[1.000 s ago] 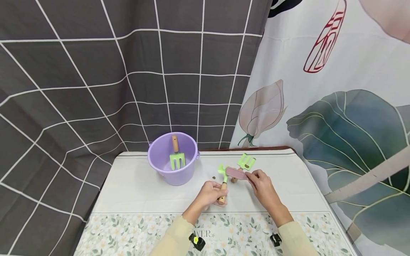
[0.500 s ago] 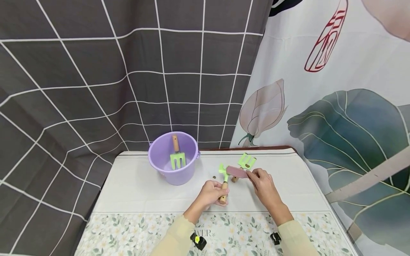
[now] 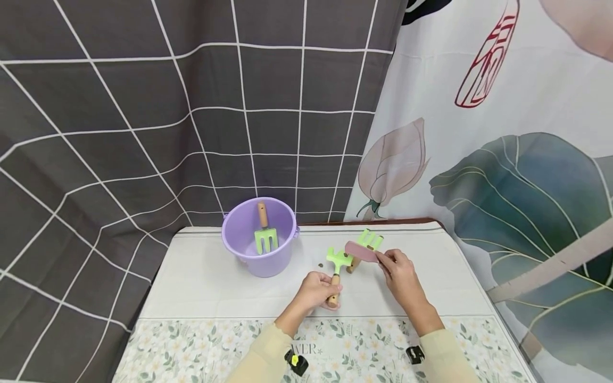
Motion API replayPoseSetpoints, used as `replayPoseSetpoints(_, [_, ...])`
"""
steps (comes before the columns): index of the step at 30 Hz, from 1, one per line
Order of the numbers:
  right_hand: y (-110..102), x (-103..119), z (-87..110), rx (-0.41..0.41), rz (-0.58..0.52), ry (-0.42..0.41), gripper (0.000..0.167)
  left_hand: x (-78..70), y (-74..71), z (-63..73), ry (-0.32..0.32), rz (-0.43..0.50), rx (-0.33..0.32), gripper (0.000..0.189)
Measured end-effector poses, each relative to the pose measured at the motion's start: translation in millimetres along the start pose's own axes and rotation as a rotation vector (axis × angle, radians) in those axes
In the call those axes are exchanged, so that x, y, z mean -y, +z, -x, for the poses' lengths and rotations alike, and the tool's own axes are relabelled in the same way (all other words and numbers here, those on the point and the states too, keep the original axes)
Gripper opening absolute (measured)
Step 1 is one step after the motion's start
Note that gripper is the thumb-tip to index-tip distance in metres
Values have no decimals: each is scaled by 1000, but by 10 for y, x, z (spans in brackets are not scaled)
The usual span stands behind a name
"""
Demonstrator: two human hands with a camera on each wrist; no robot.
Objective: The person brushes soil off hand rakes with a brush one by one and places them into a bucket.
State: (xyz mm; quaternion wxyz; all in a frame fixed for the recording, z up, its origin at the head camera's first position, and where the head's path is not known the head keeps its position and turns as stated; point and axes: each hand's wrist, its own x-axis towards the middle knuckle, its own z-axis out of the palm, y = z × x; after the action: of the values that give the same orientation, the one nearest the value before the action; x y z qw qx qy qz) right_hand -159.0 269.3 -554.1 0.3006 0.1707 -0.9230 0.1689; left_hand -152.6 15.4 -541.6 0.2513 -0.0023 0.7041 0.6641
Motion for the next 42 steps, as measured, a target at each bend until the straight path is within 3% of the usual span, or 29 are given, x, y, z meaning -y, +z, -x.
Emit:
replayPoseSetpoints(7, [-73, -12, 19, 12, -20, 67, 35, 4, 1, 15, 0, -10, 0, 26])
replayPoseSetpoints(16, [66, 38, 102, 65, -68, -64, 33, -6, -16, 8, 7, 8, 3, 31])
replayPoseSetpoints(36, [-28, -24, 32, 48, -73, 86, 33, 13, -47, 29, 10, 30, 32, 28])
replayPoseSetpoints(42, [-15, 29, 50, 53, -106, 81, 33, 31, -53, 20, 14, 31, 34, 28])
